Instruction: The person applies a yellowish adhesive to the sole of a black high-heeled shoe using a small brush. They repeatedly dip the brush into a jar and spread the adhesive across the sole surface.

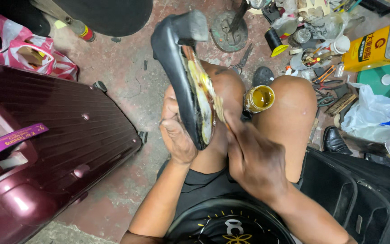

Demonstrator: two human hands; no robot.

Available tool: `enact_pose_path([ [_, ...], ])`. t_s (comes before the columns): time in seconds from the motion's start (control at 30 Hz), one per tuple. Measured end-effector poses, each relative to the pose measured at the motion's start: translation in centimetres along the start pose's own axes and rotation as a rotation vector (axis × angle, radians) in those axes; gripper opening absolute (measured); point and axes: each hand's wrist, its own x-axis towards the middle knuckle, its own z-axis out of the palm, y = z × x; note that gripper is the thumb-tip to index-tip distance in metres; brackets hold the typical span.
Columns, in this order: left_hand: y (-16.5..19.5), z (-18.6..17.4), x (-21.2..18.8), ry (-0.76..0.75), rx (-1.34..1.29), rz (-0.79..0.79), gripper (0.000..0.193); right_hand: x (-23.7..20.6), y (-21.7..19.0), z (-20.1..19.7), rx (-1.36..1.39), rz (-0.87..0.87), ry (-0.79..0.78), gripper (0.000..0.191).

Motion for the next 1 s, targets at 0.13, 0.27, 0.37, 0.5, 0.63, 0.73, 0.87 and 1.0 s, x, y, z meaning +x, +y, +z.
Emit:
enact_pose_path([
  [0.13,0.8,0.2,-0.1,-0.013,0.144,0.010,0.068,1.0,0.1,0.1,0.015,-0.116,0.123,0.039],
  [0.27,1.2,0.1,0.3,0.021,0.263,0.047,0.068,0.7,-0.5,-0.6,-0.129,-0.085,0.045,0.043],
  [0.37,1.2,0.1,0.4,0.021,0.302,0.060,0.068,0.2,-0.7,-1.2,-0.217,-0.086,0.018,0.040],
  [0.5,1.4,0.2,0.2,0.004,0.325,0.068,0.069,0.2,-0.4,-1.5,-0.229,-0.098,0.029,0.041],
  [0.63,1.7,0.3,0.0,-0.047,0.300,0.052,0.069,0.9,-0.3,-1.3,-0.199,-0.130,0.074,0.041],
  [0.73,1.9,0.3,0.1,-0.042,0.292,0.058,0.069,1.0,-0.6,-1.6,-0.208,-0.139,0.068,0.041],
  [0.87,1.9,0.2,0.3,-0.017,0.320,0.063,0.069,-0.1,-0.9,-2.6,-0.285,-0.085,-0.005,0.041],
  [1.0,2.0,0.4,0.2,-0.036,0.287,0.048,0.069,0.3,-0.3,-2.5,-0.250,-0.120,0.022,0.041],
])
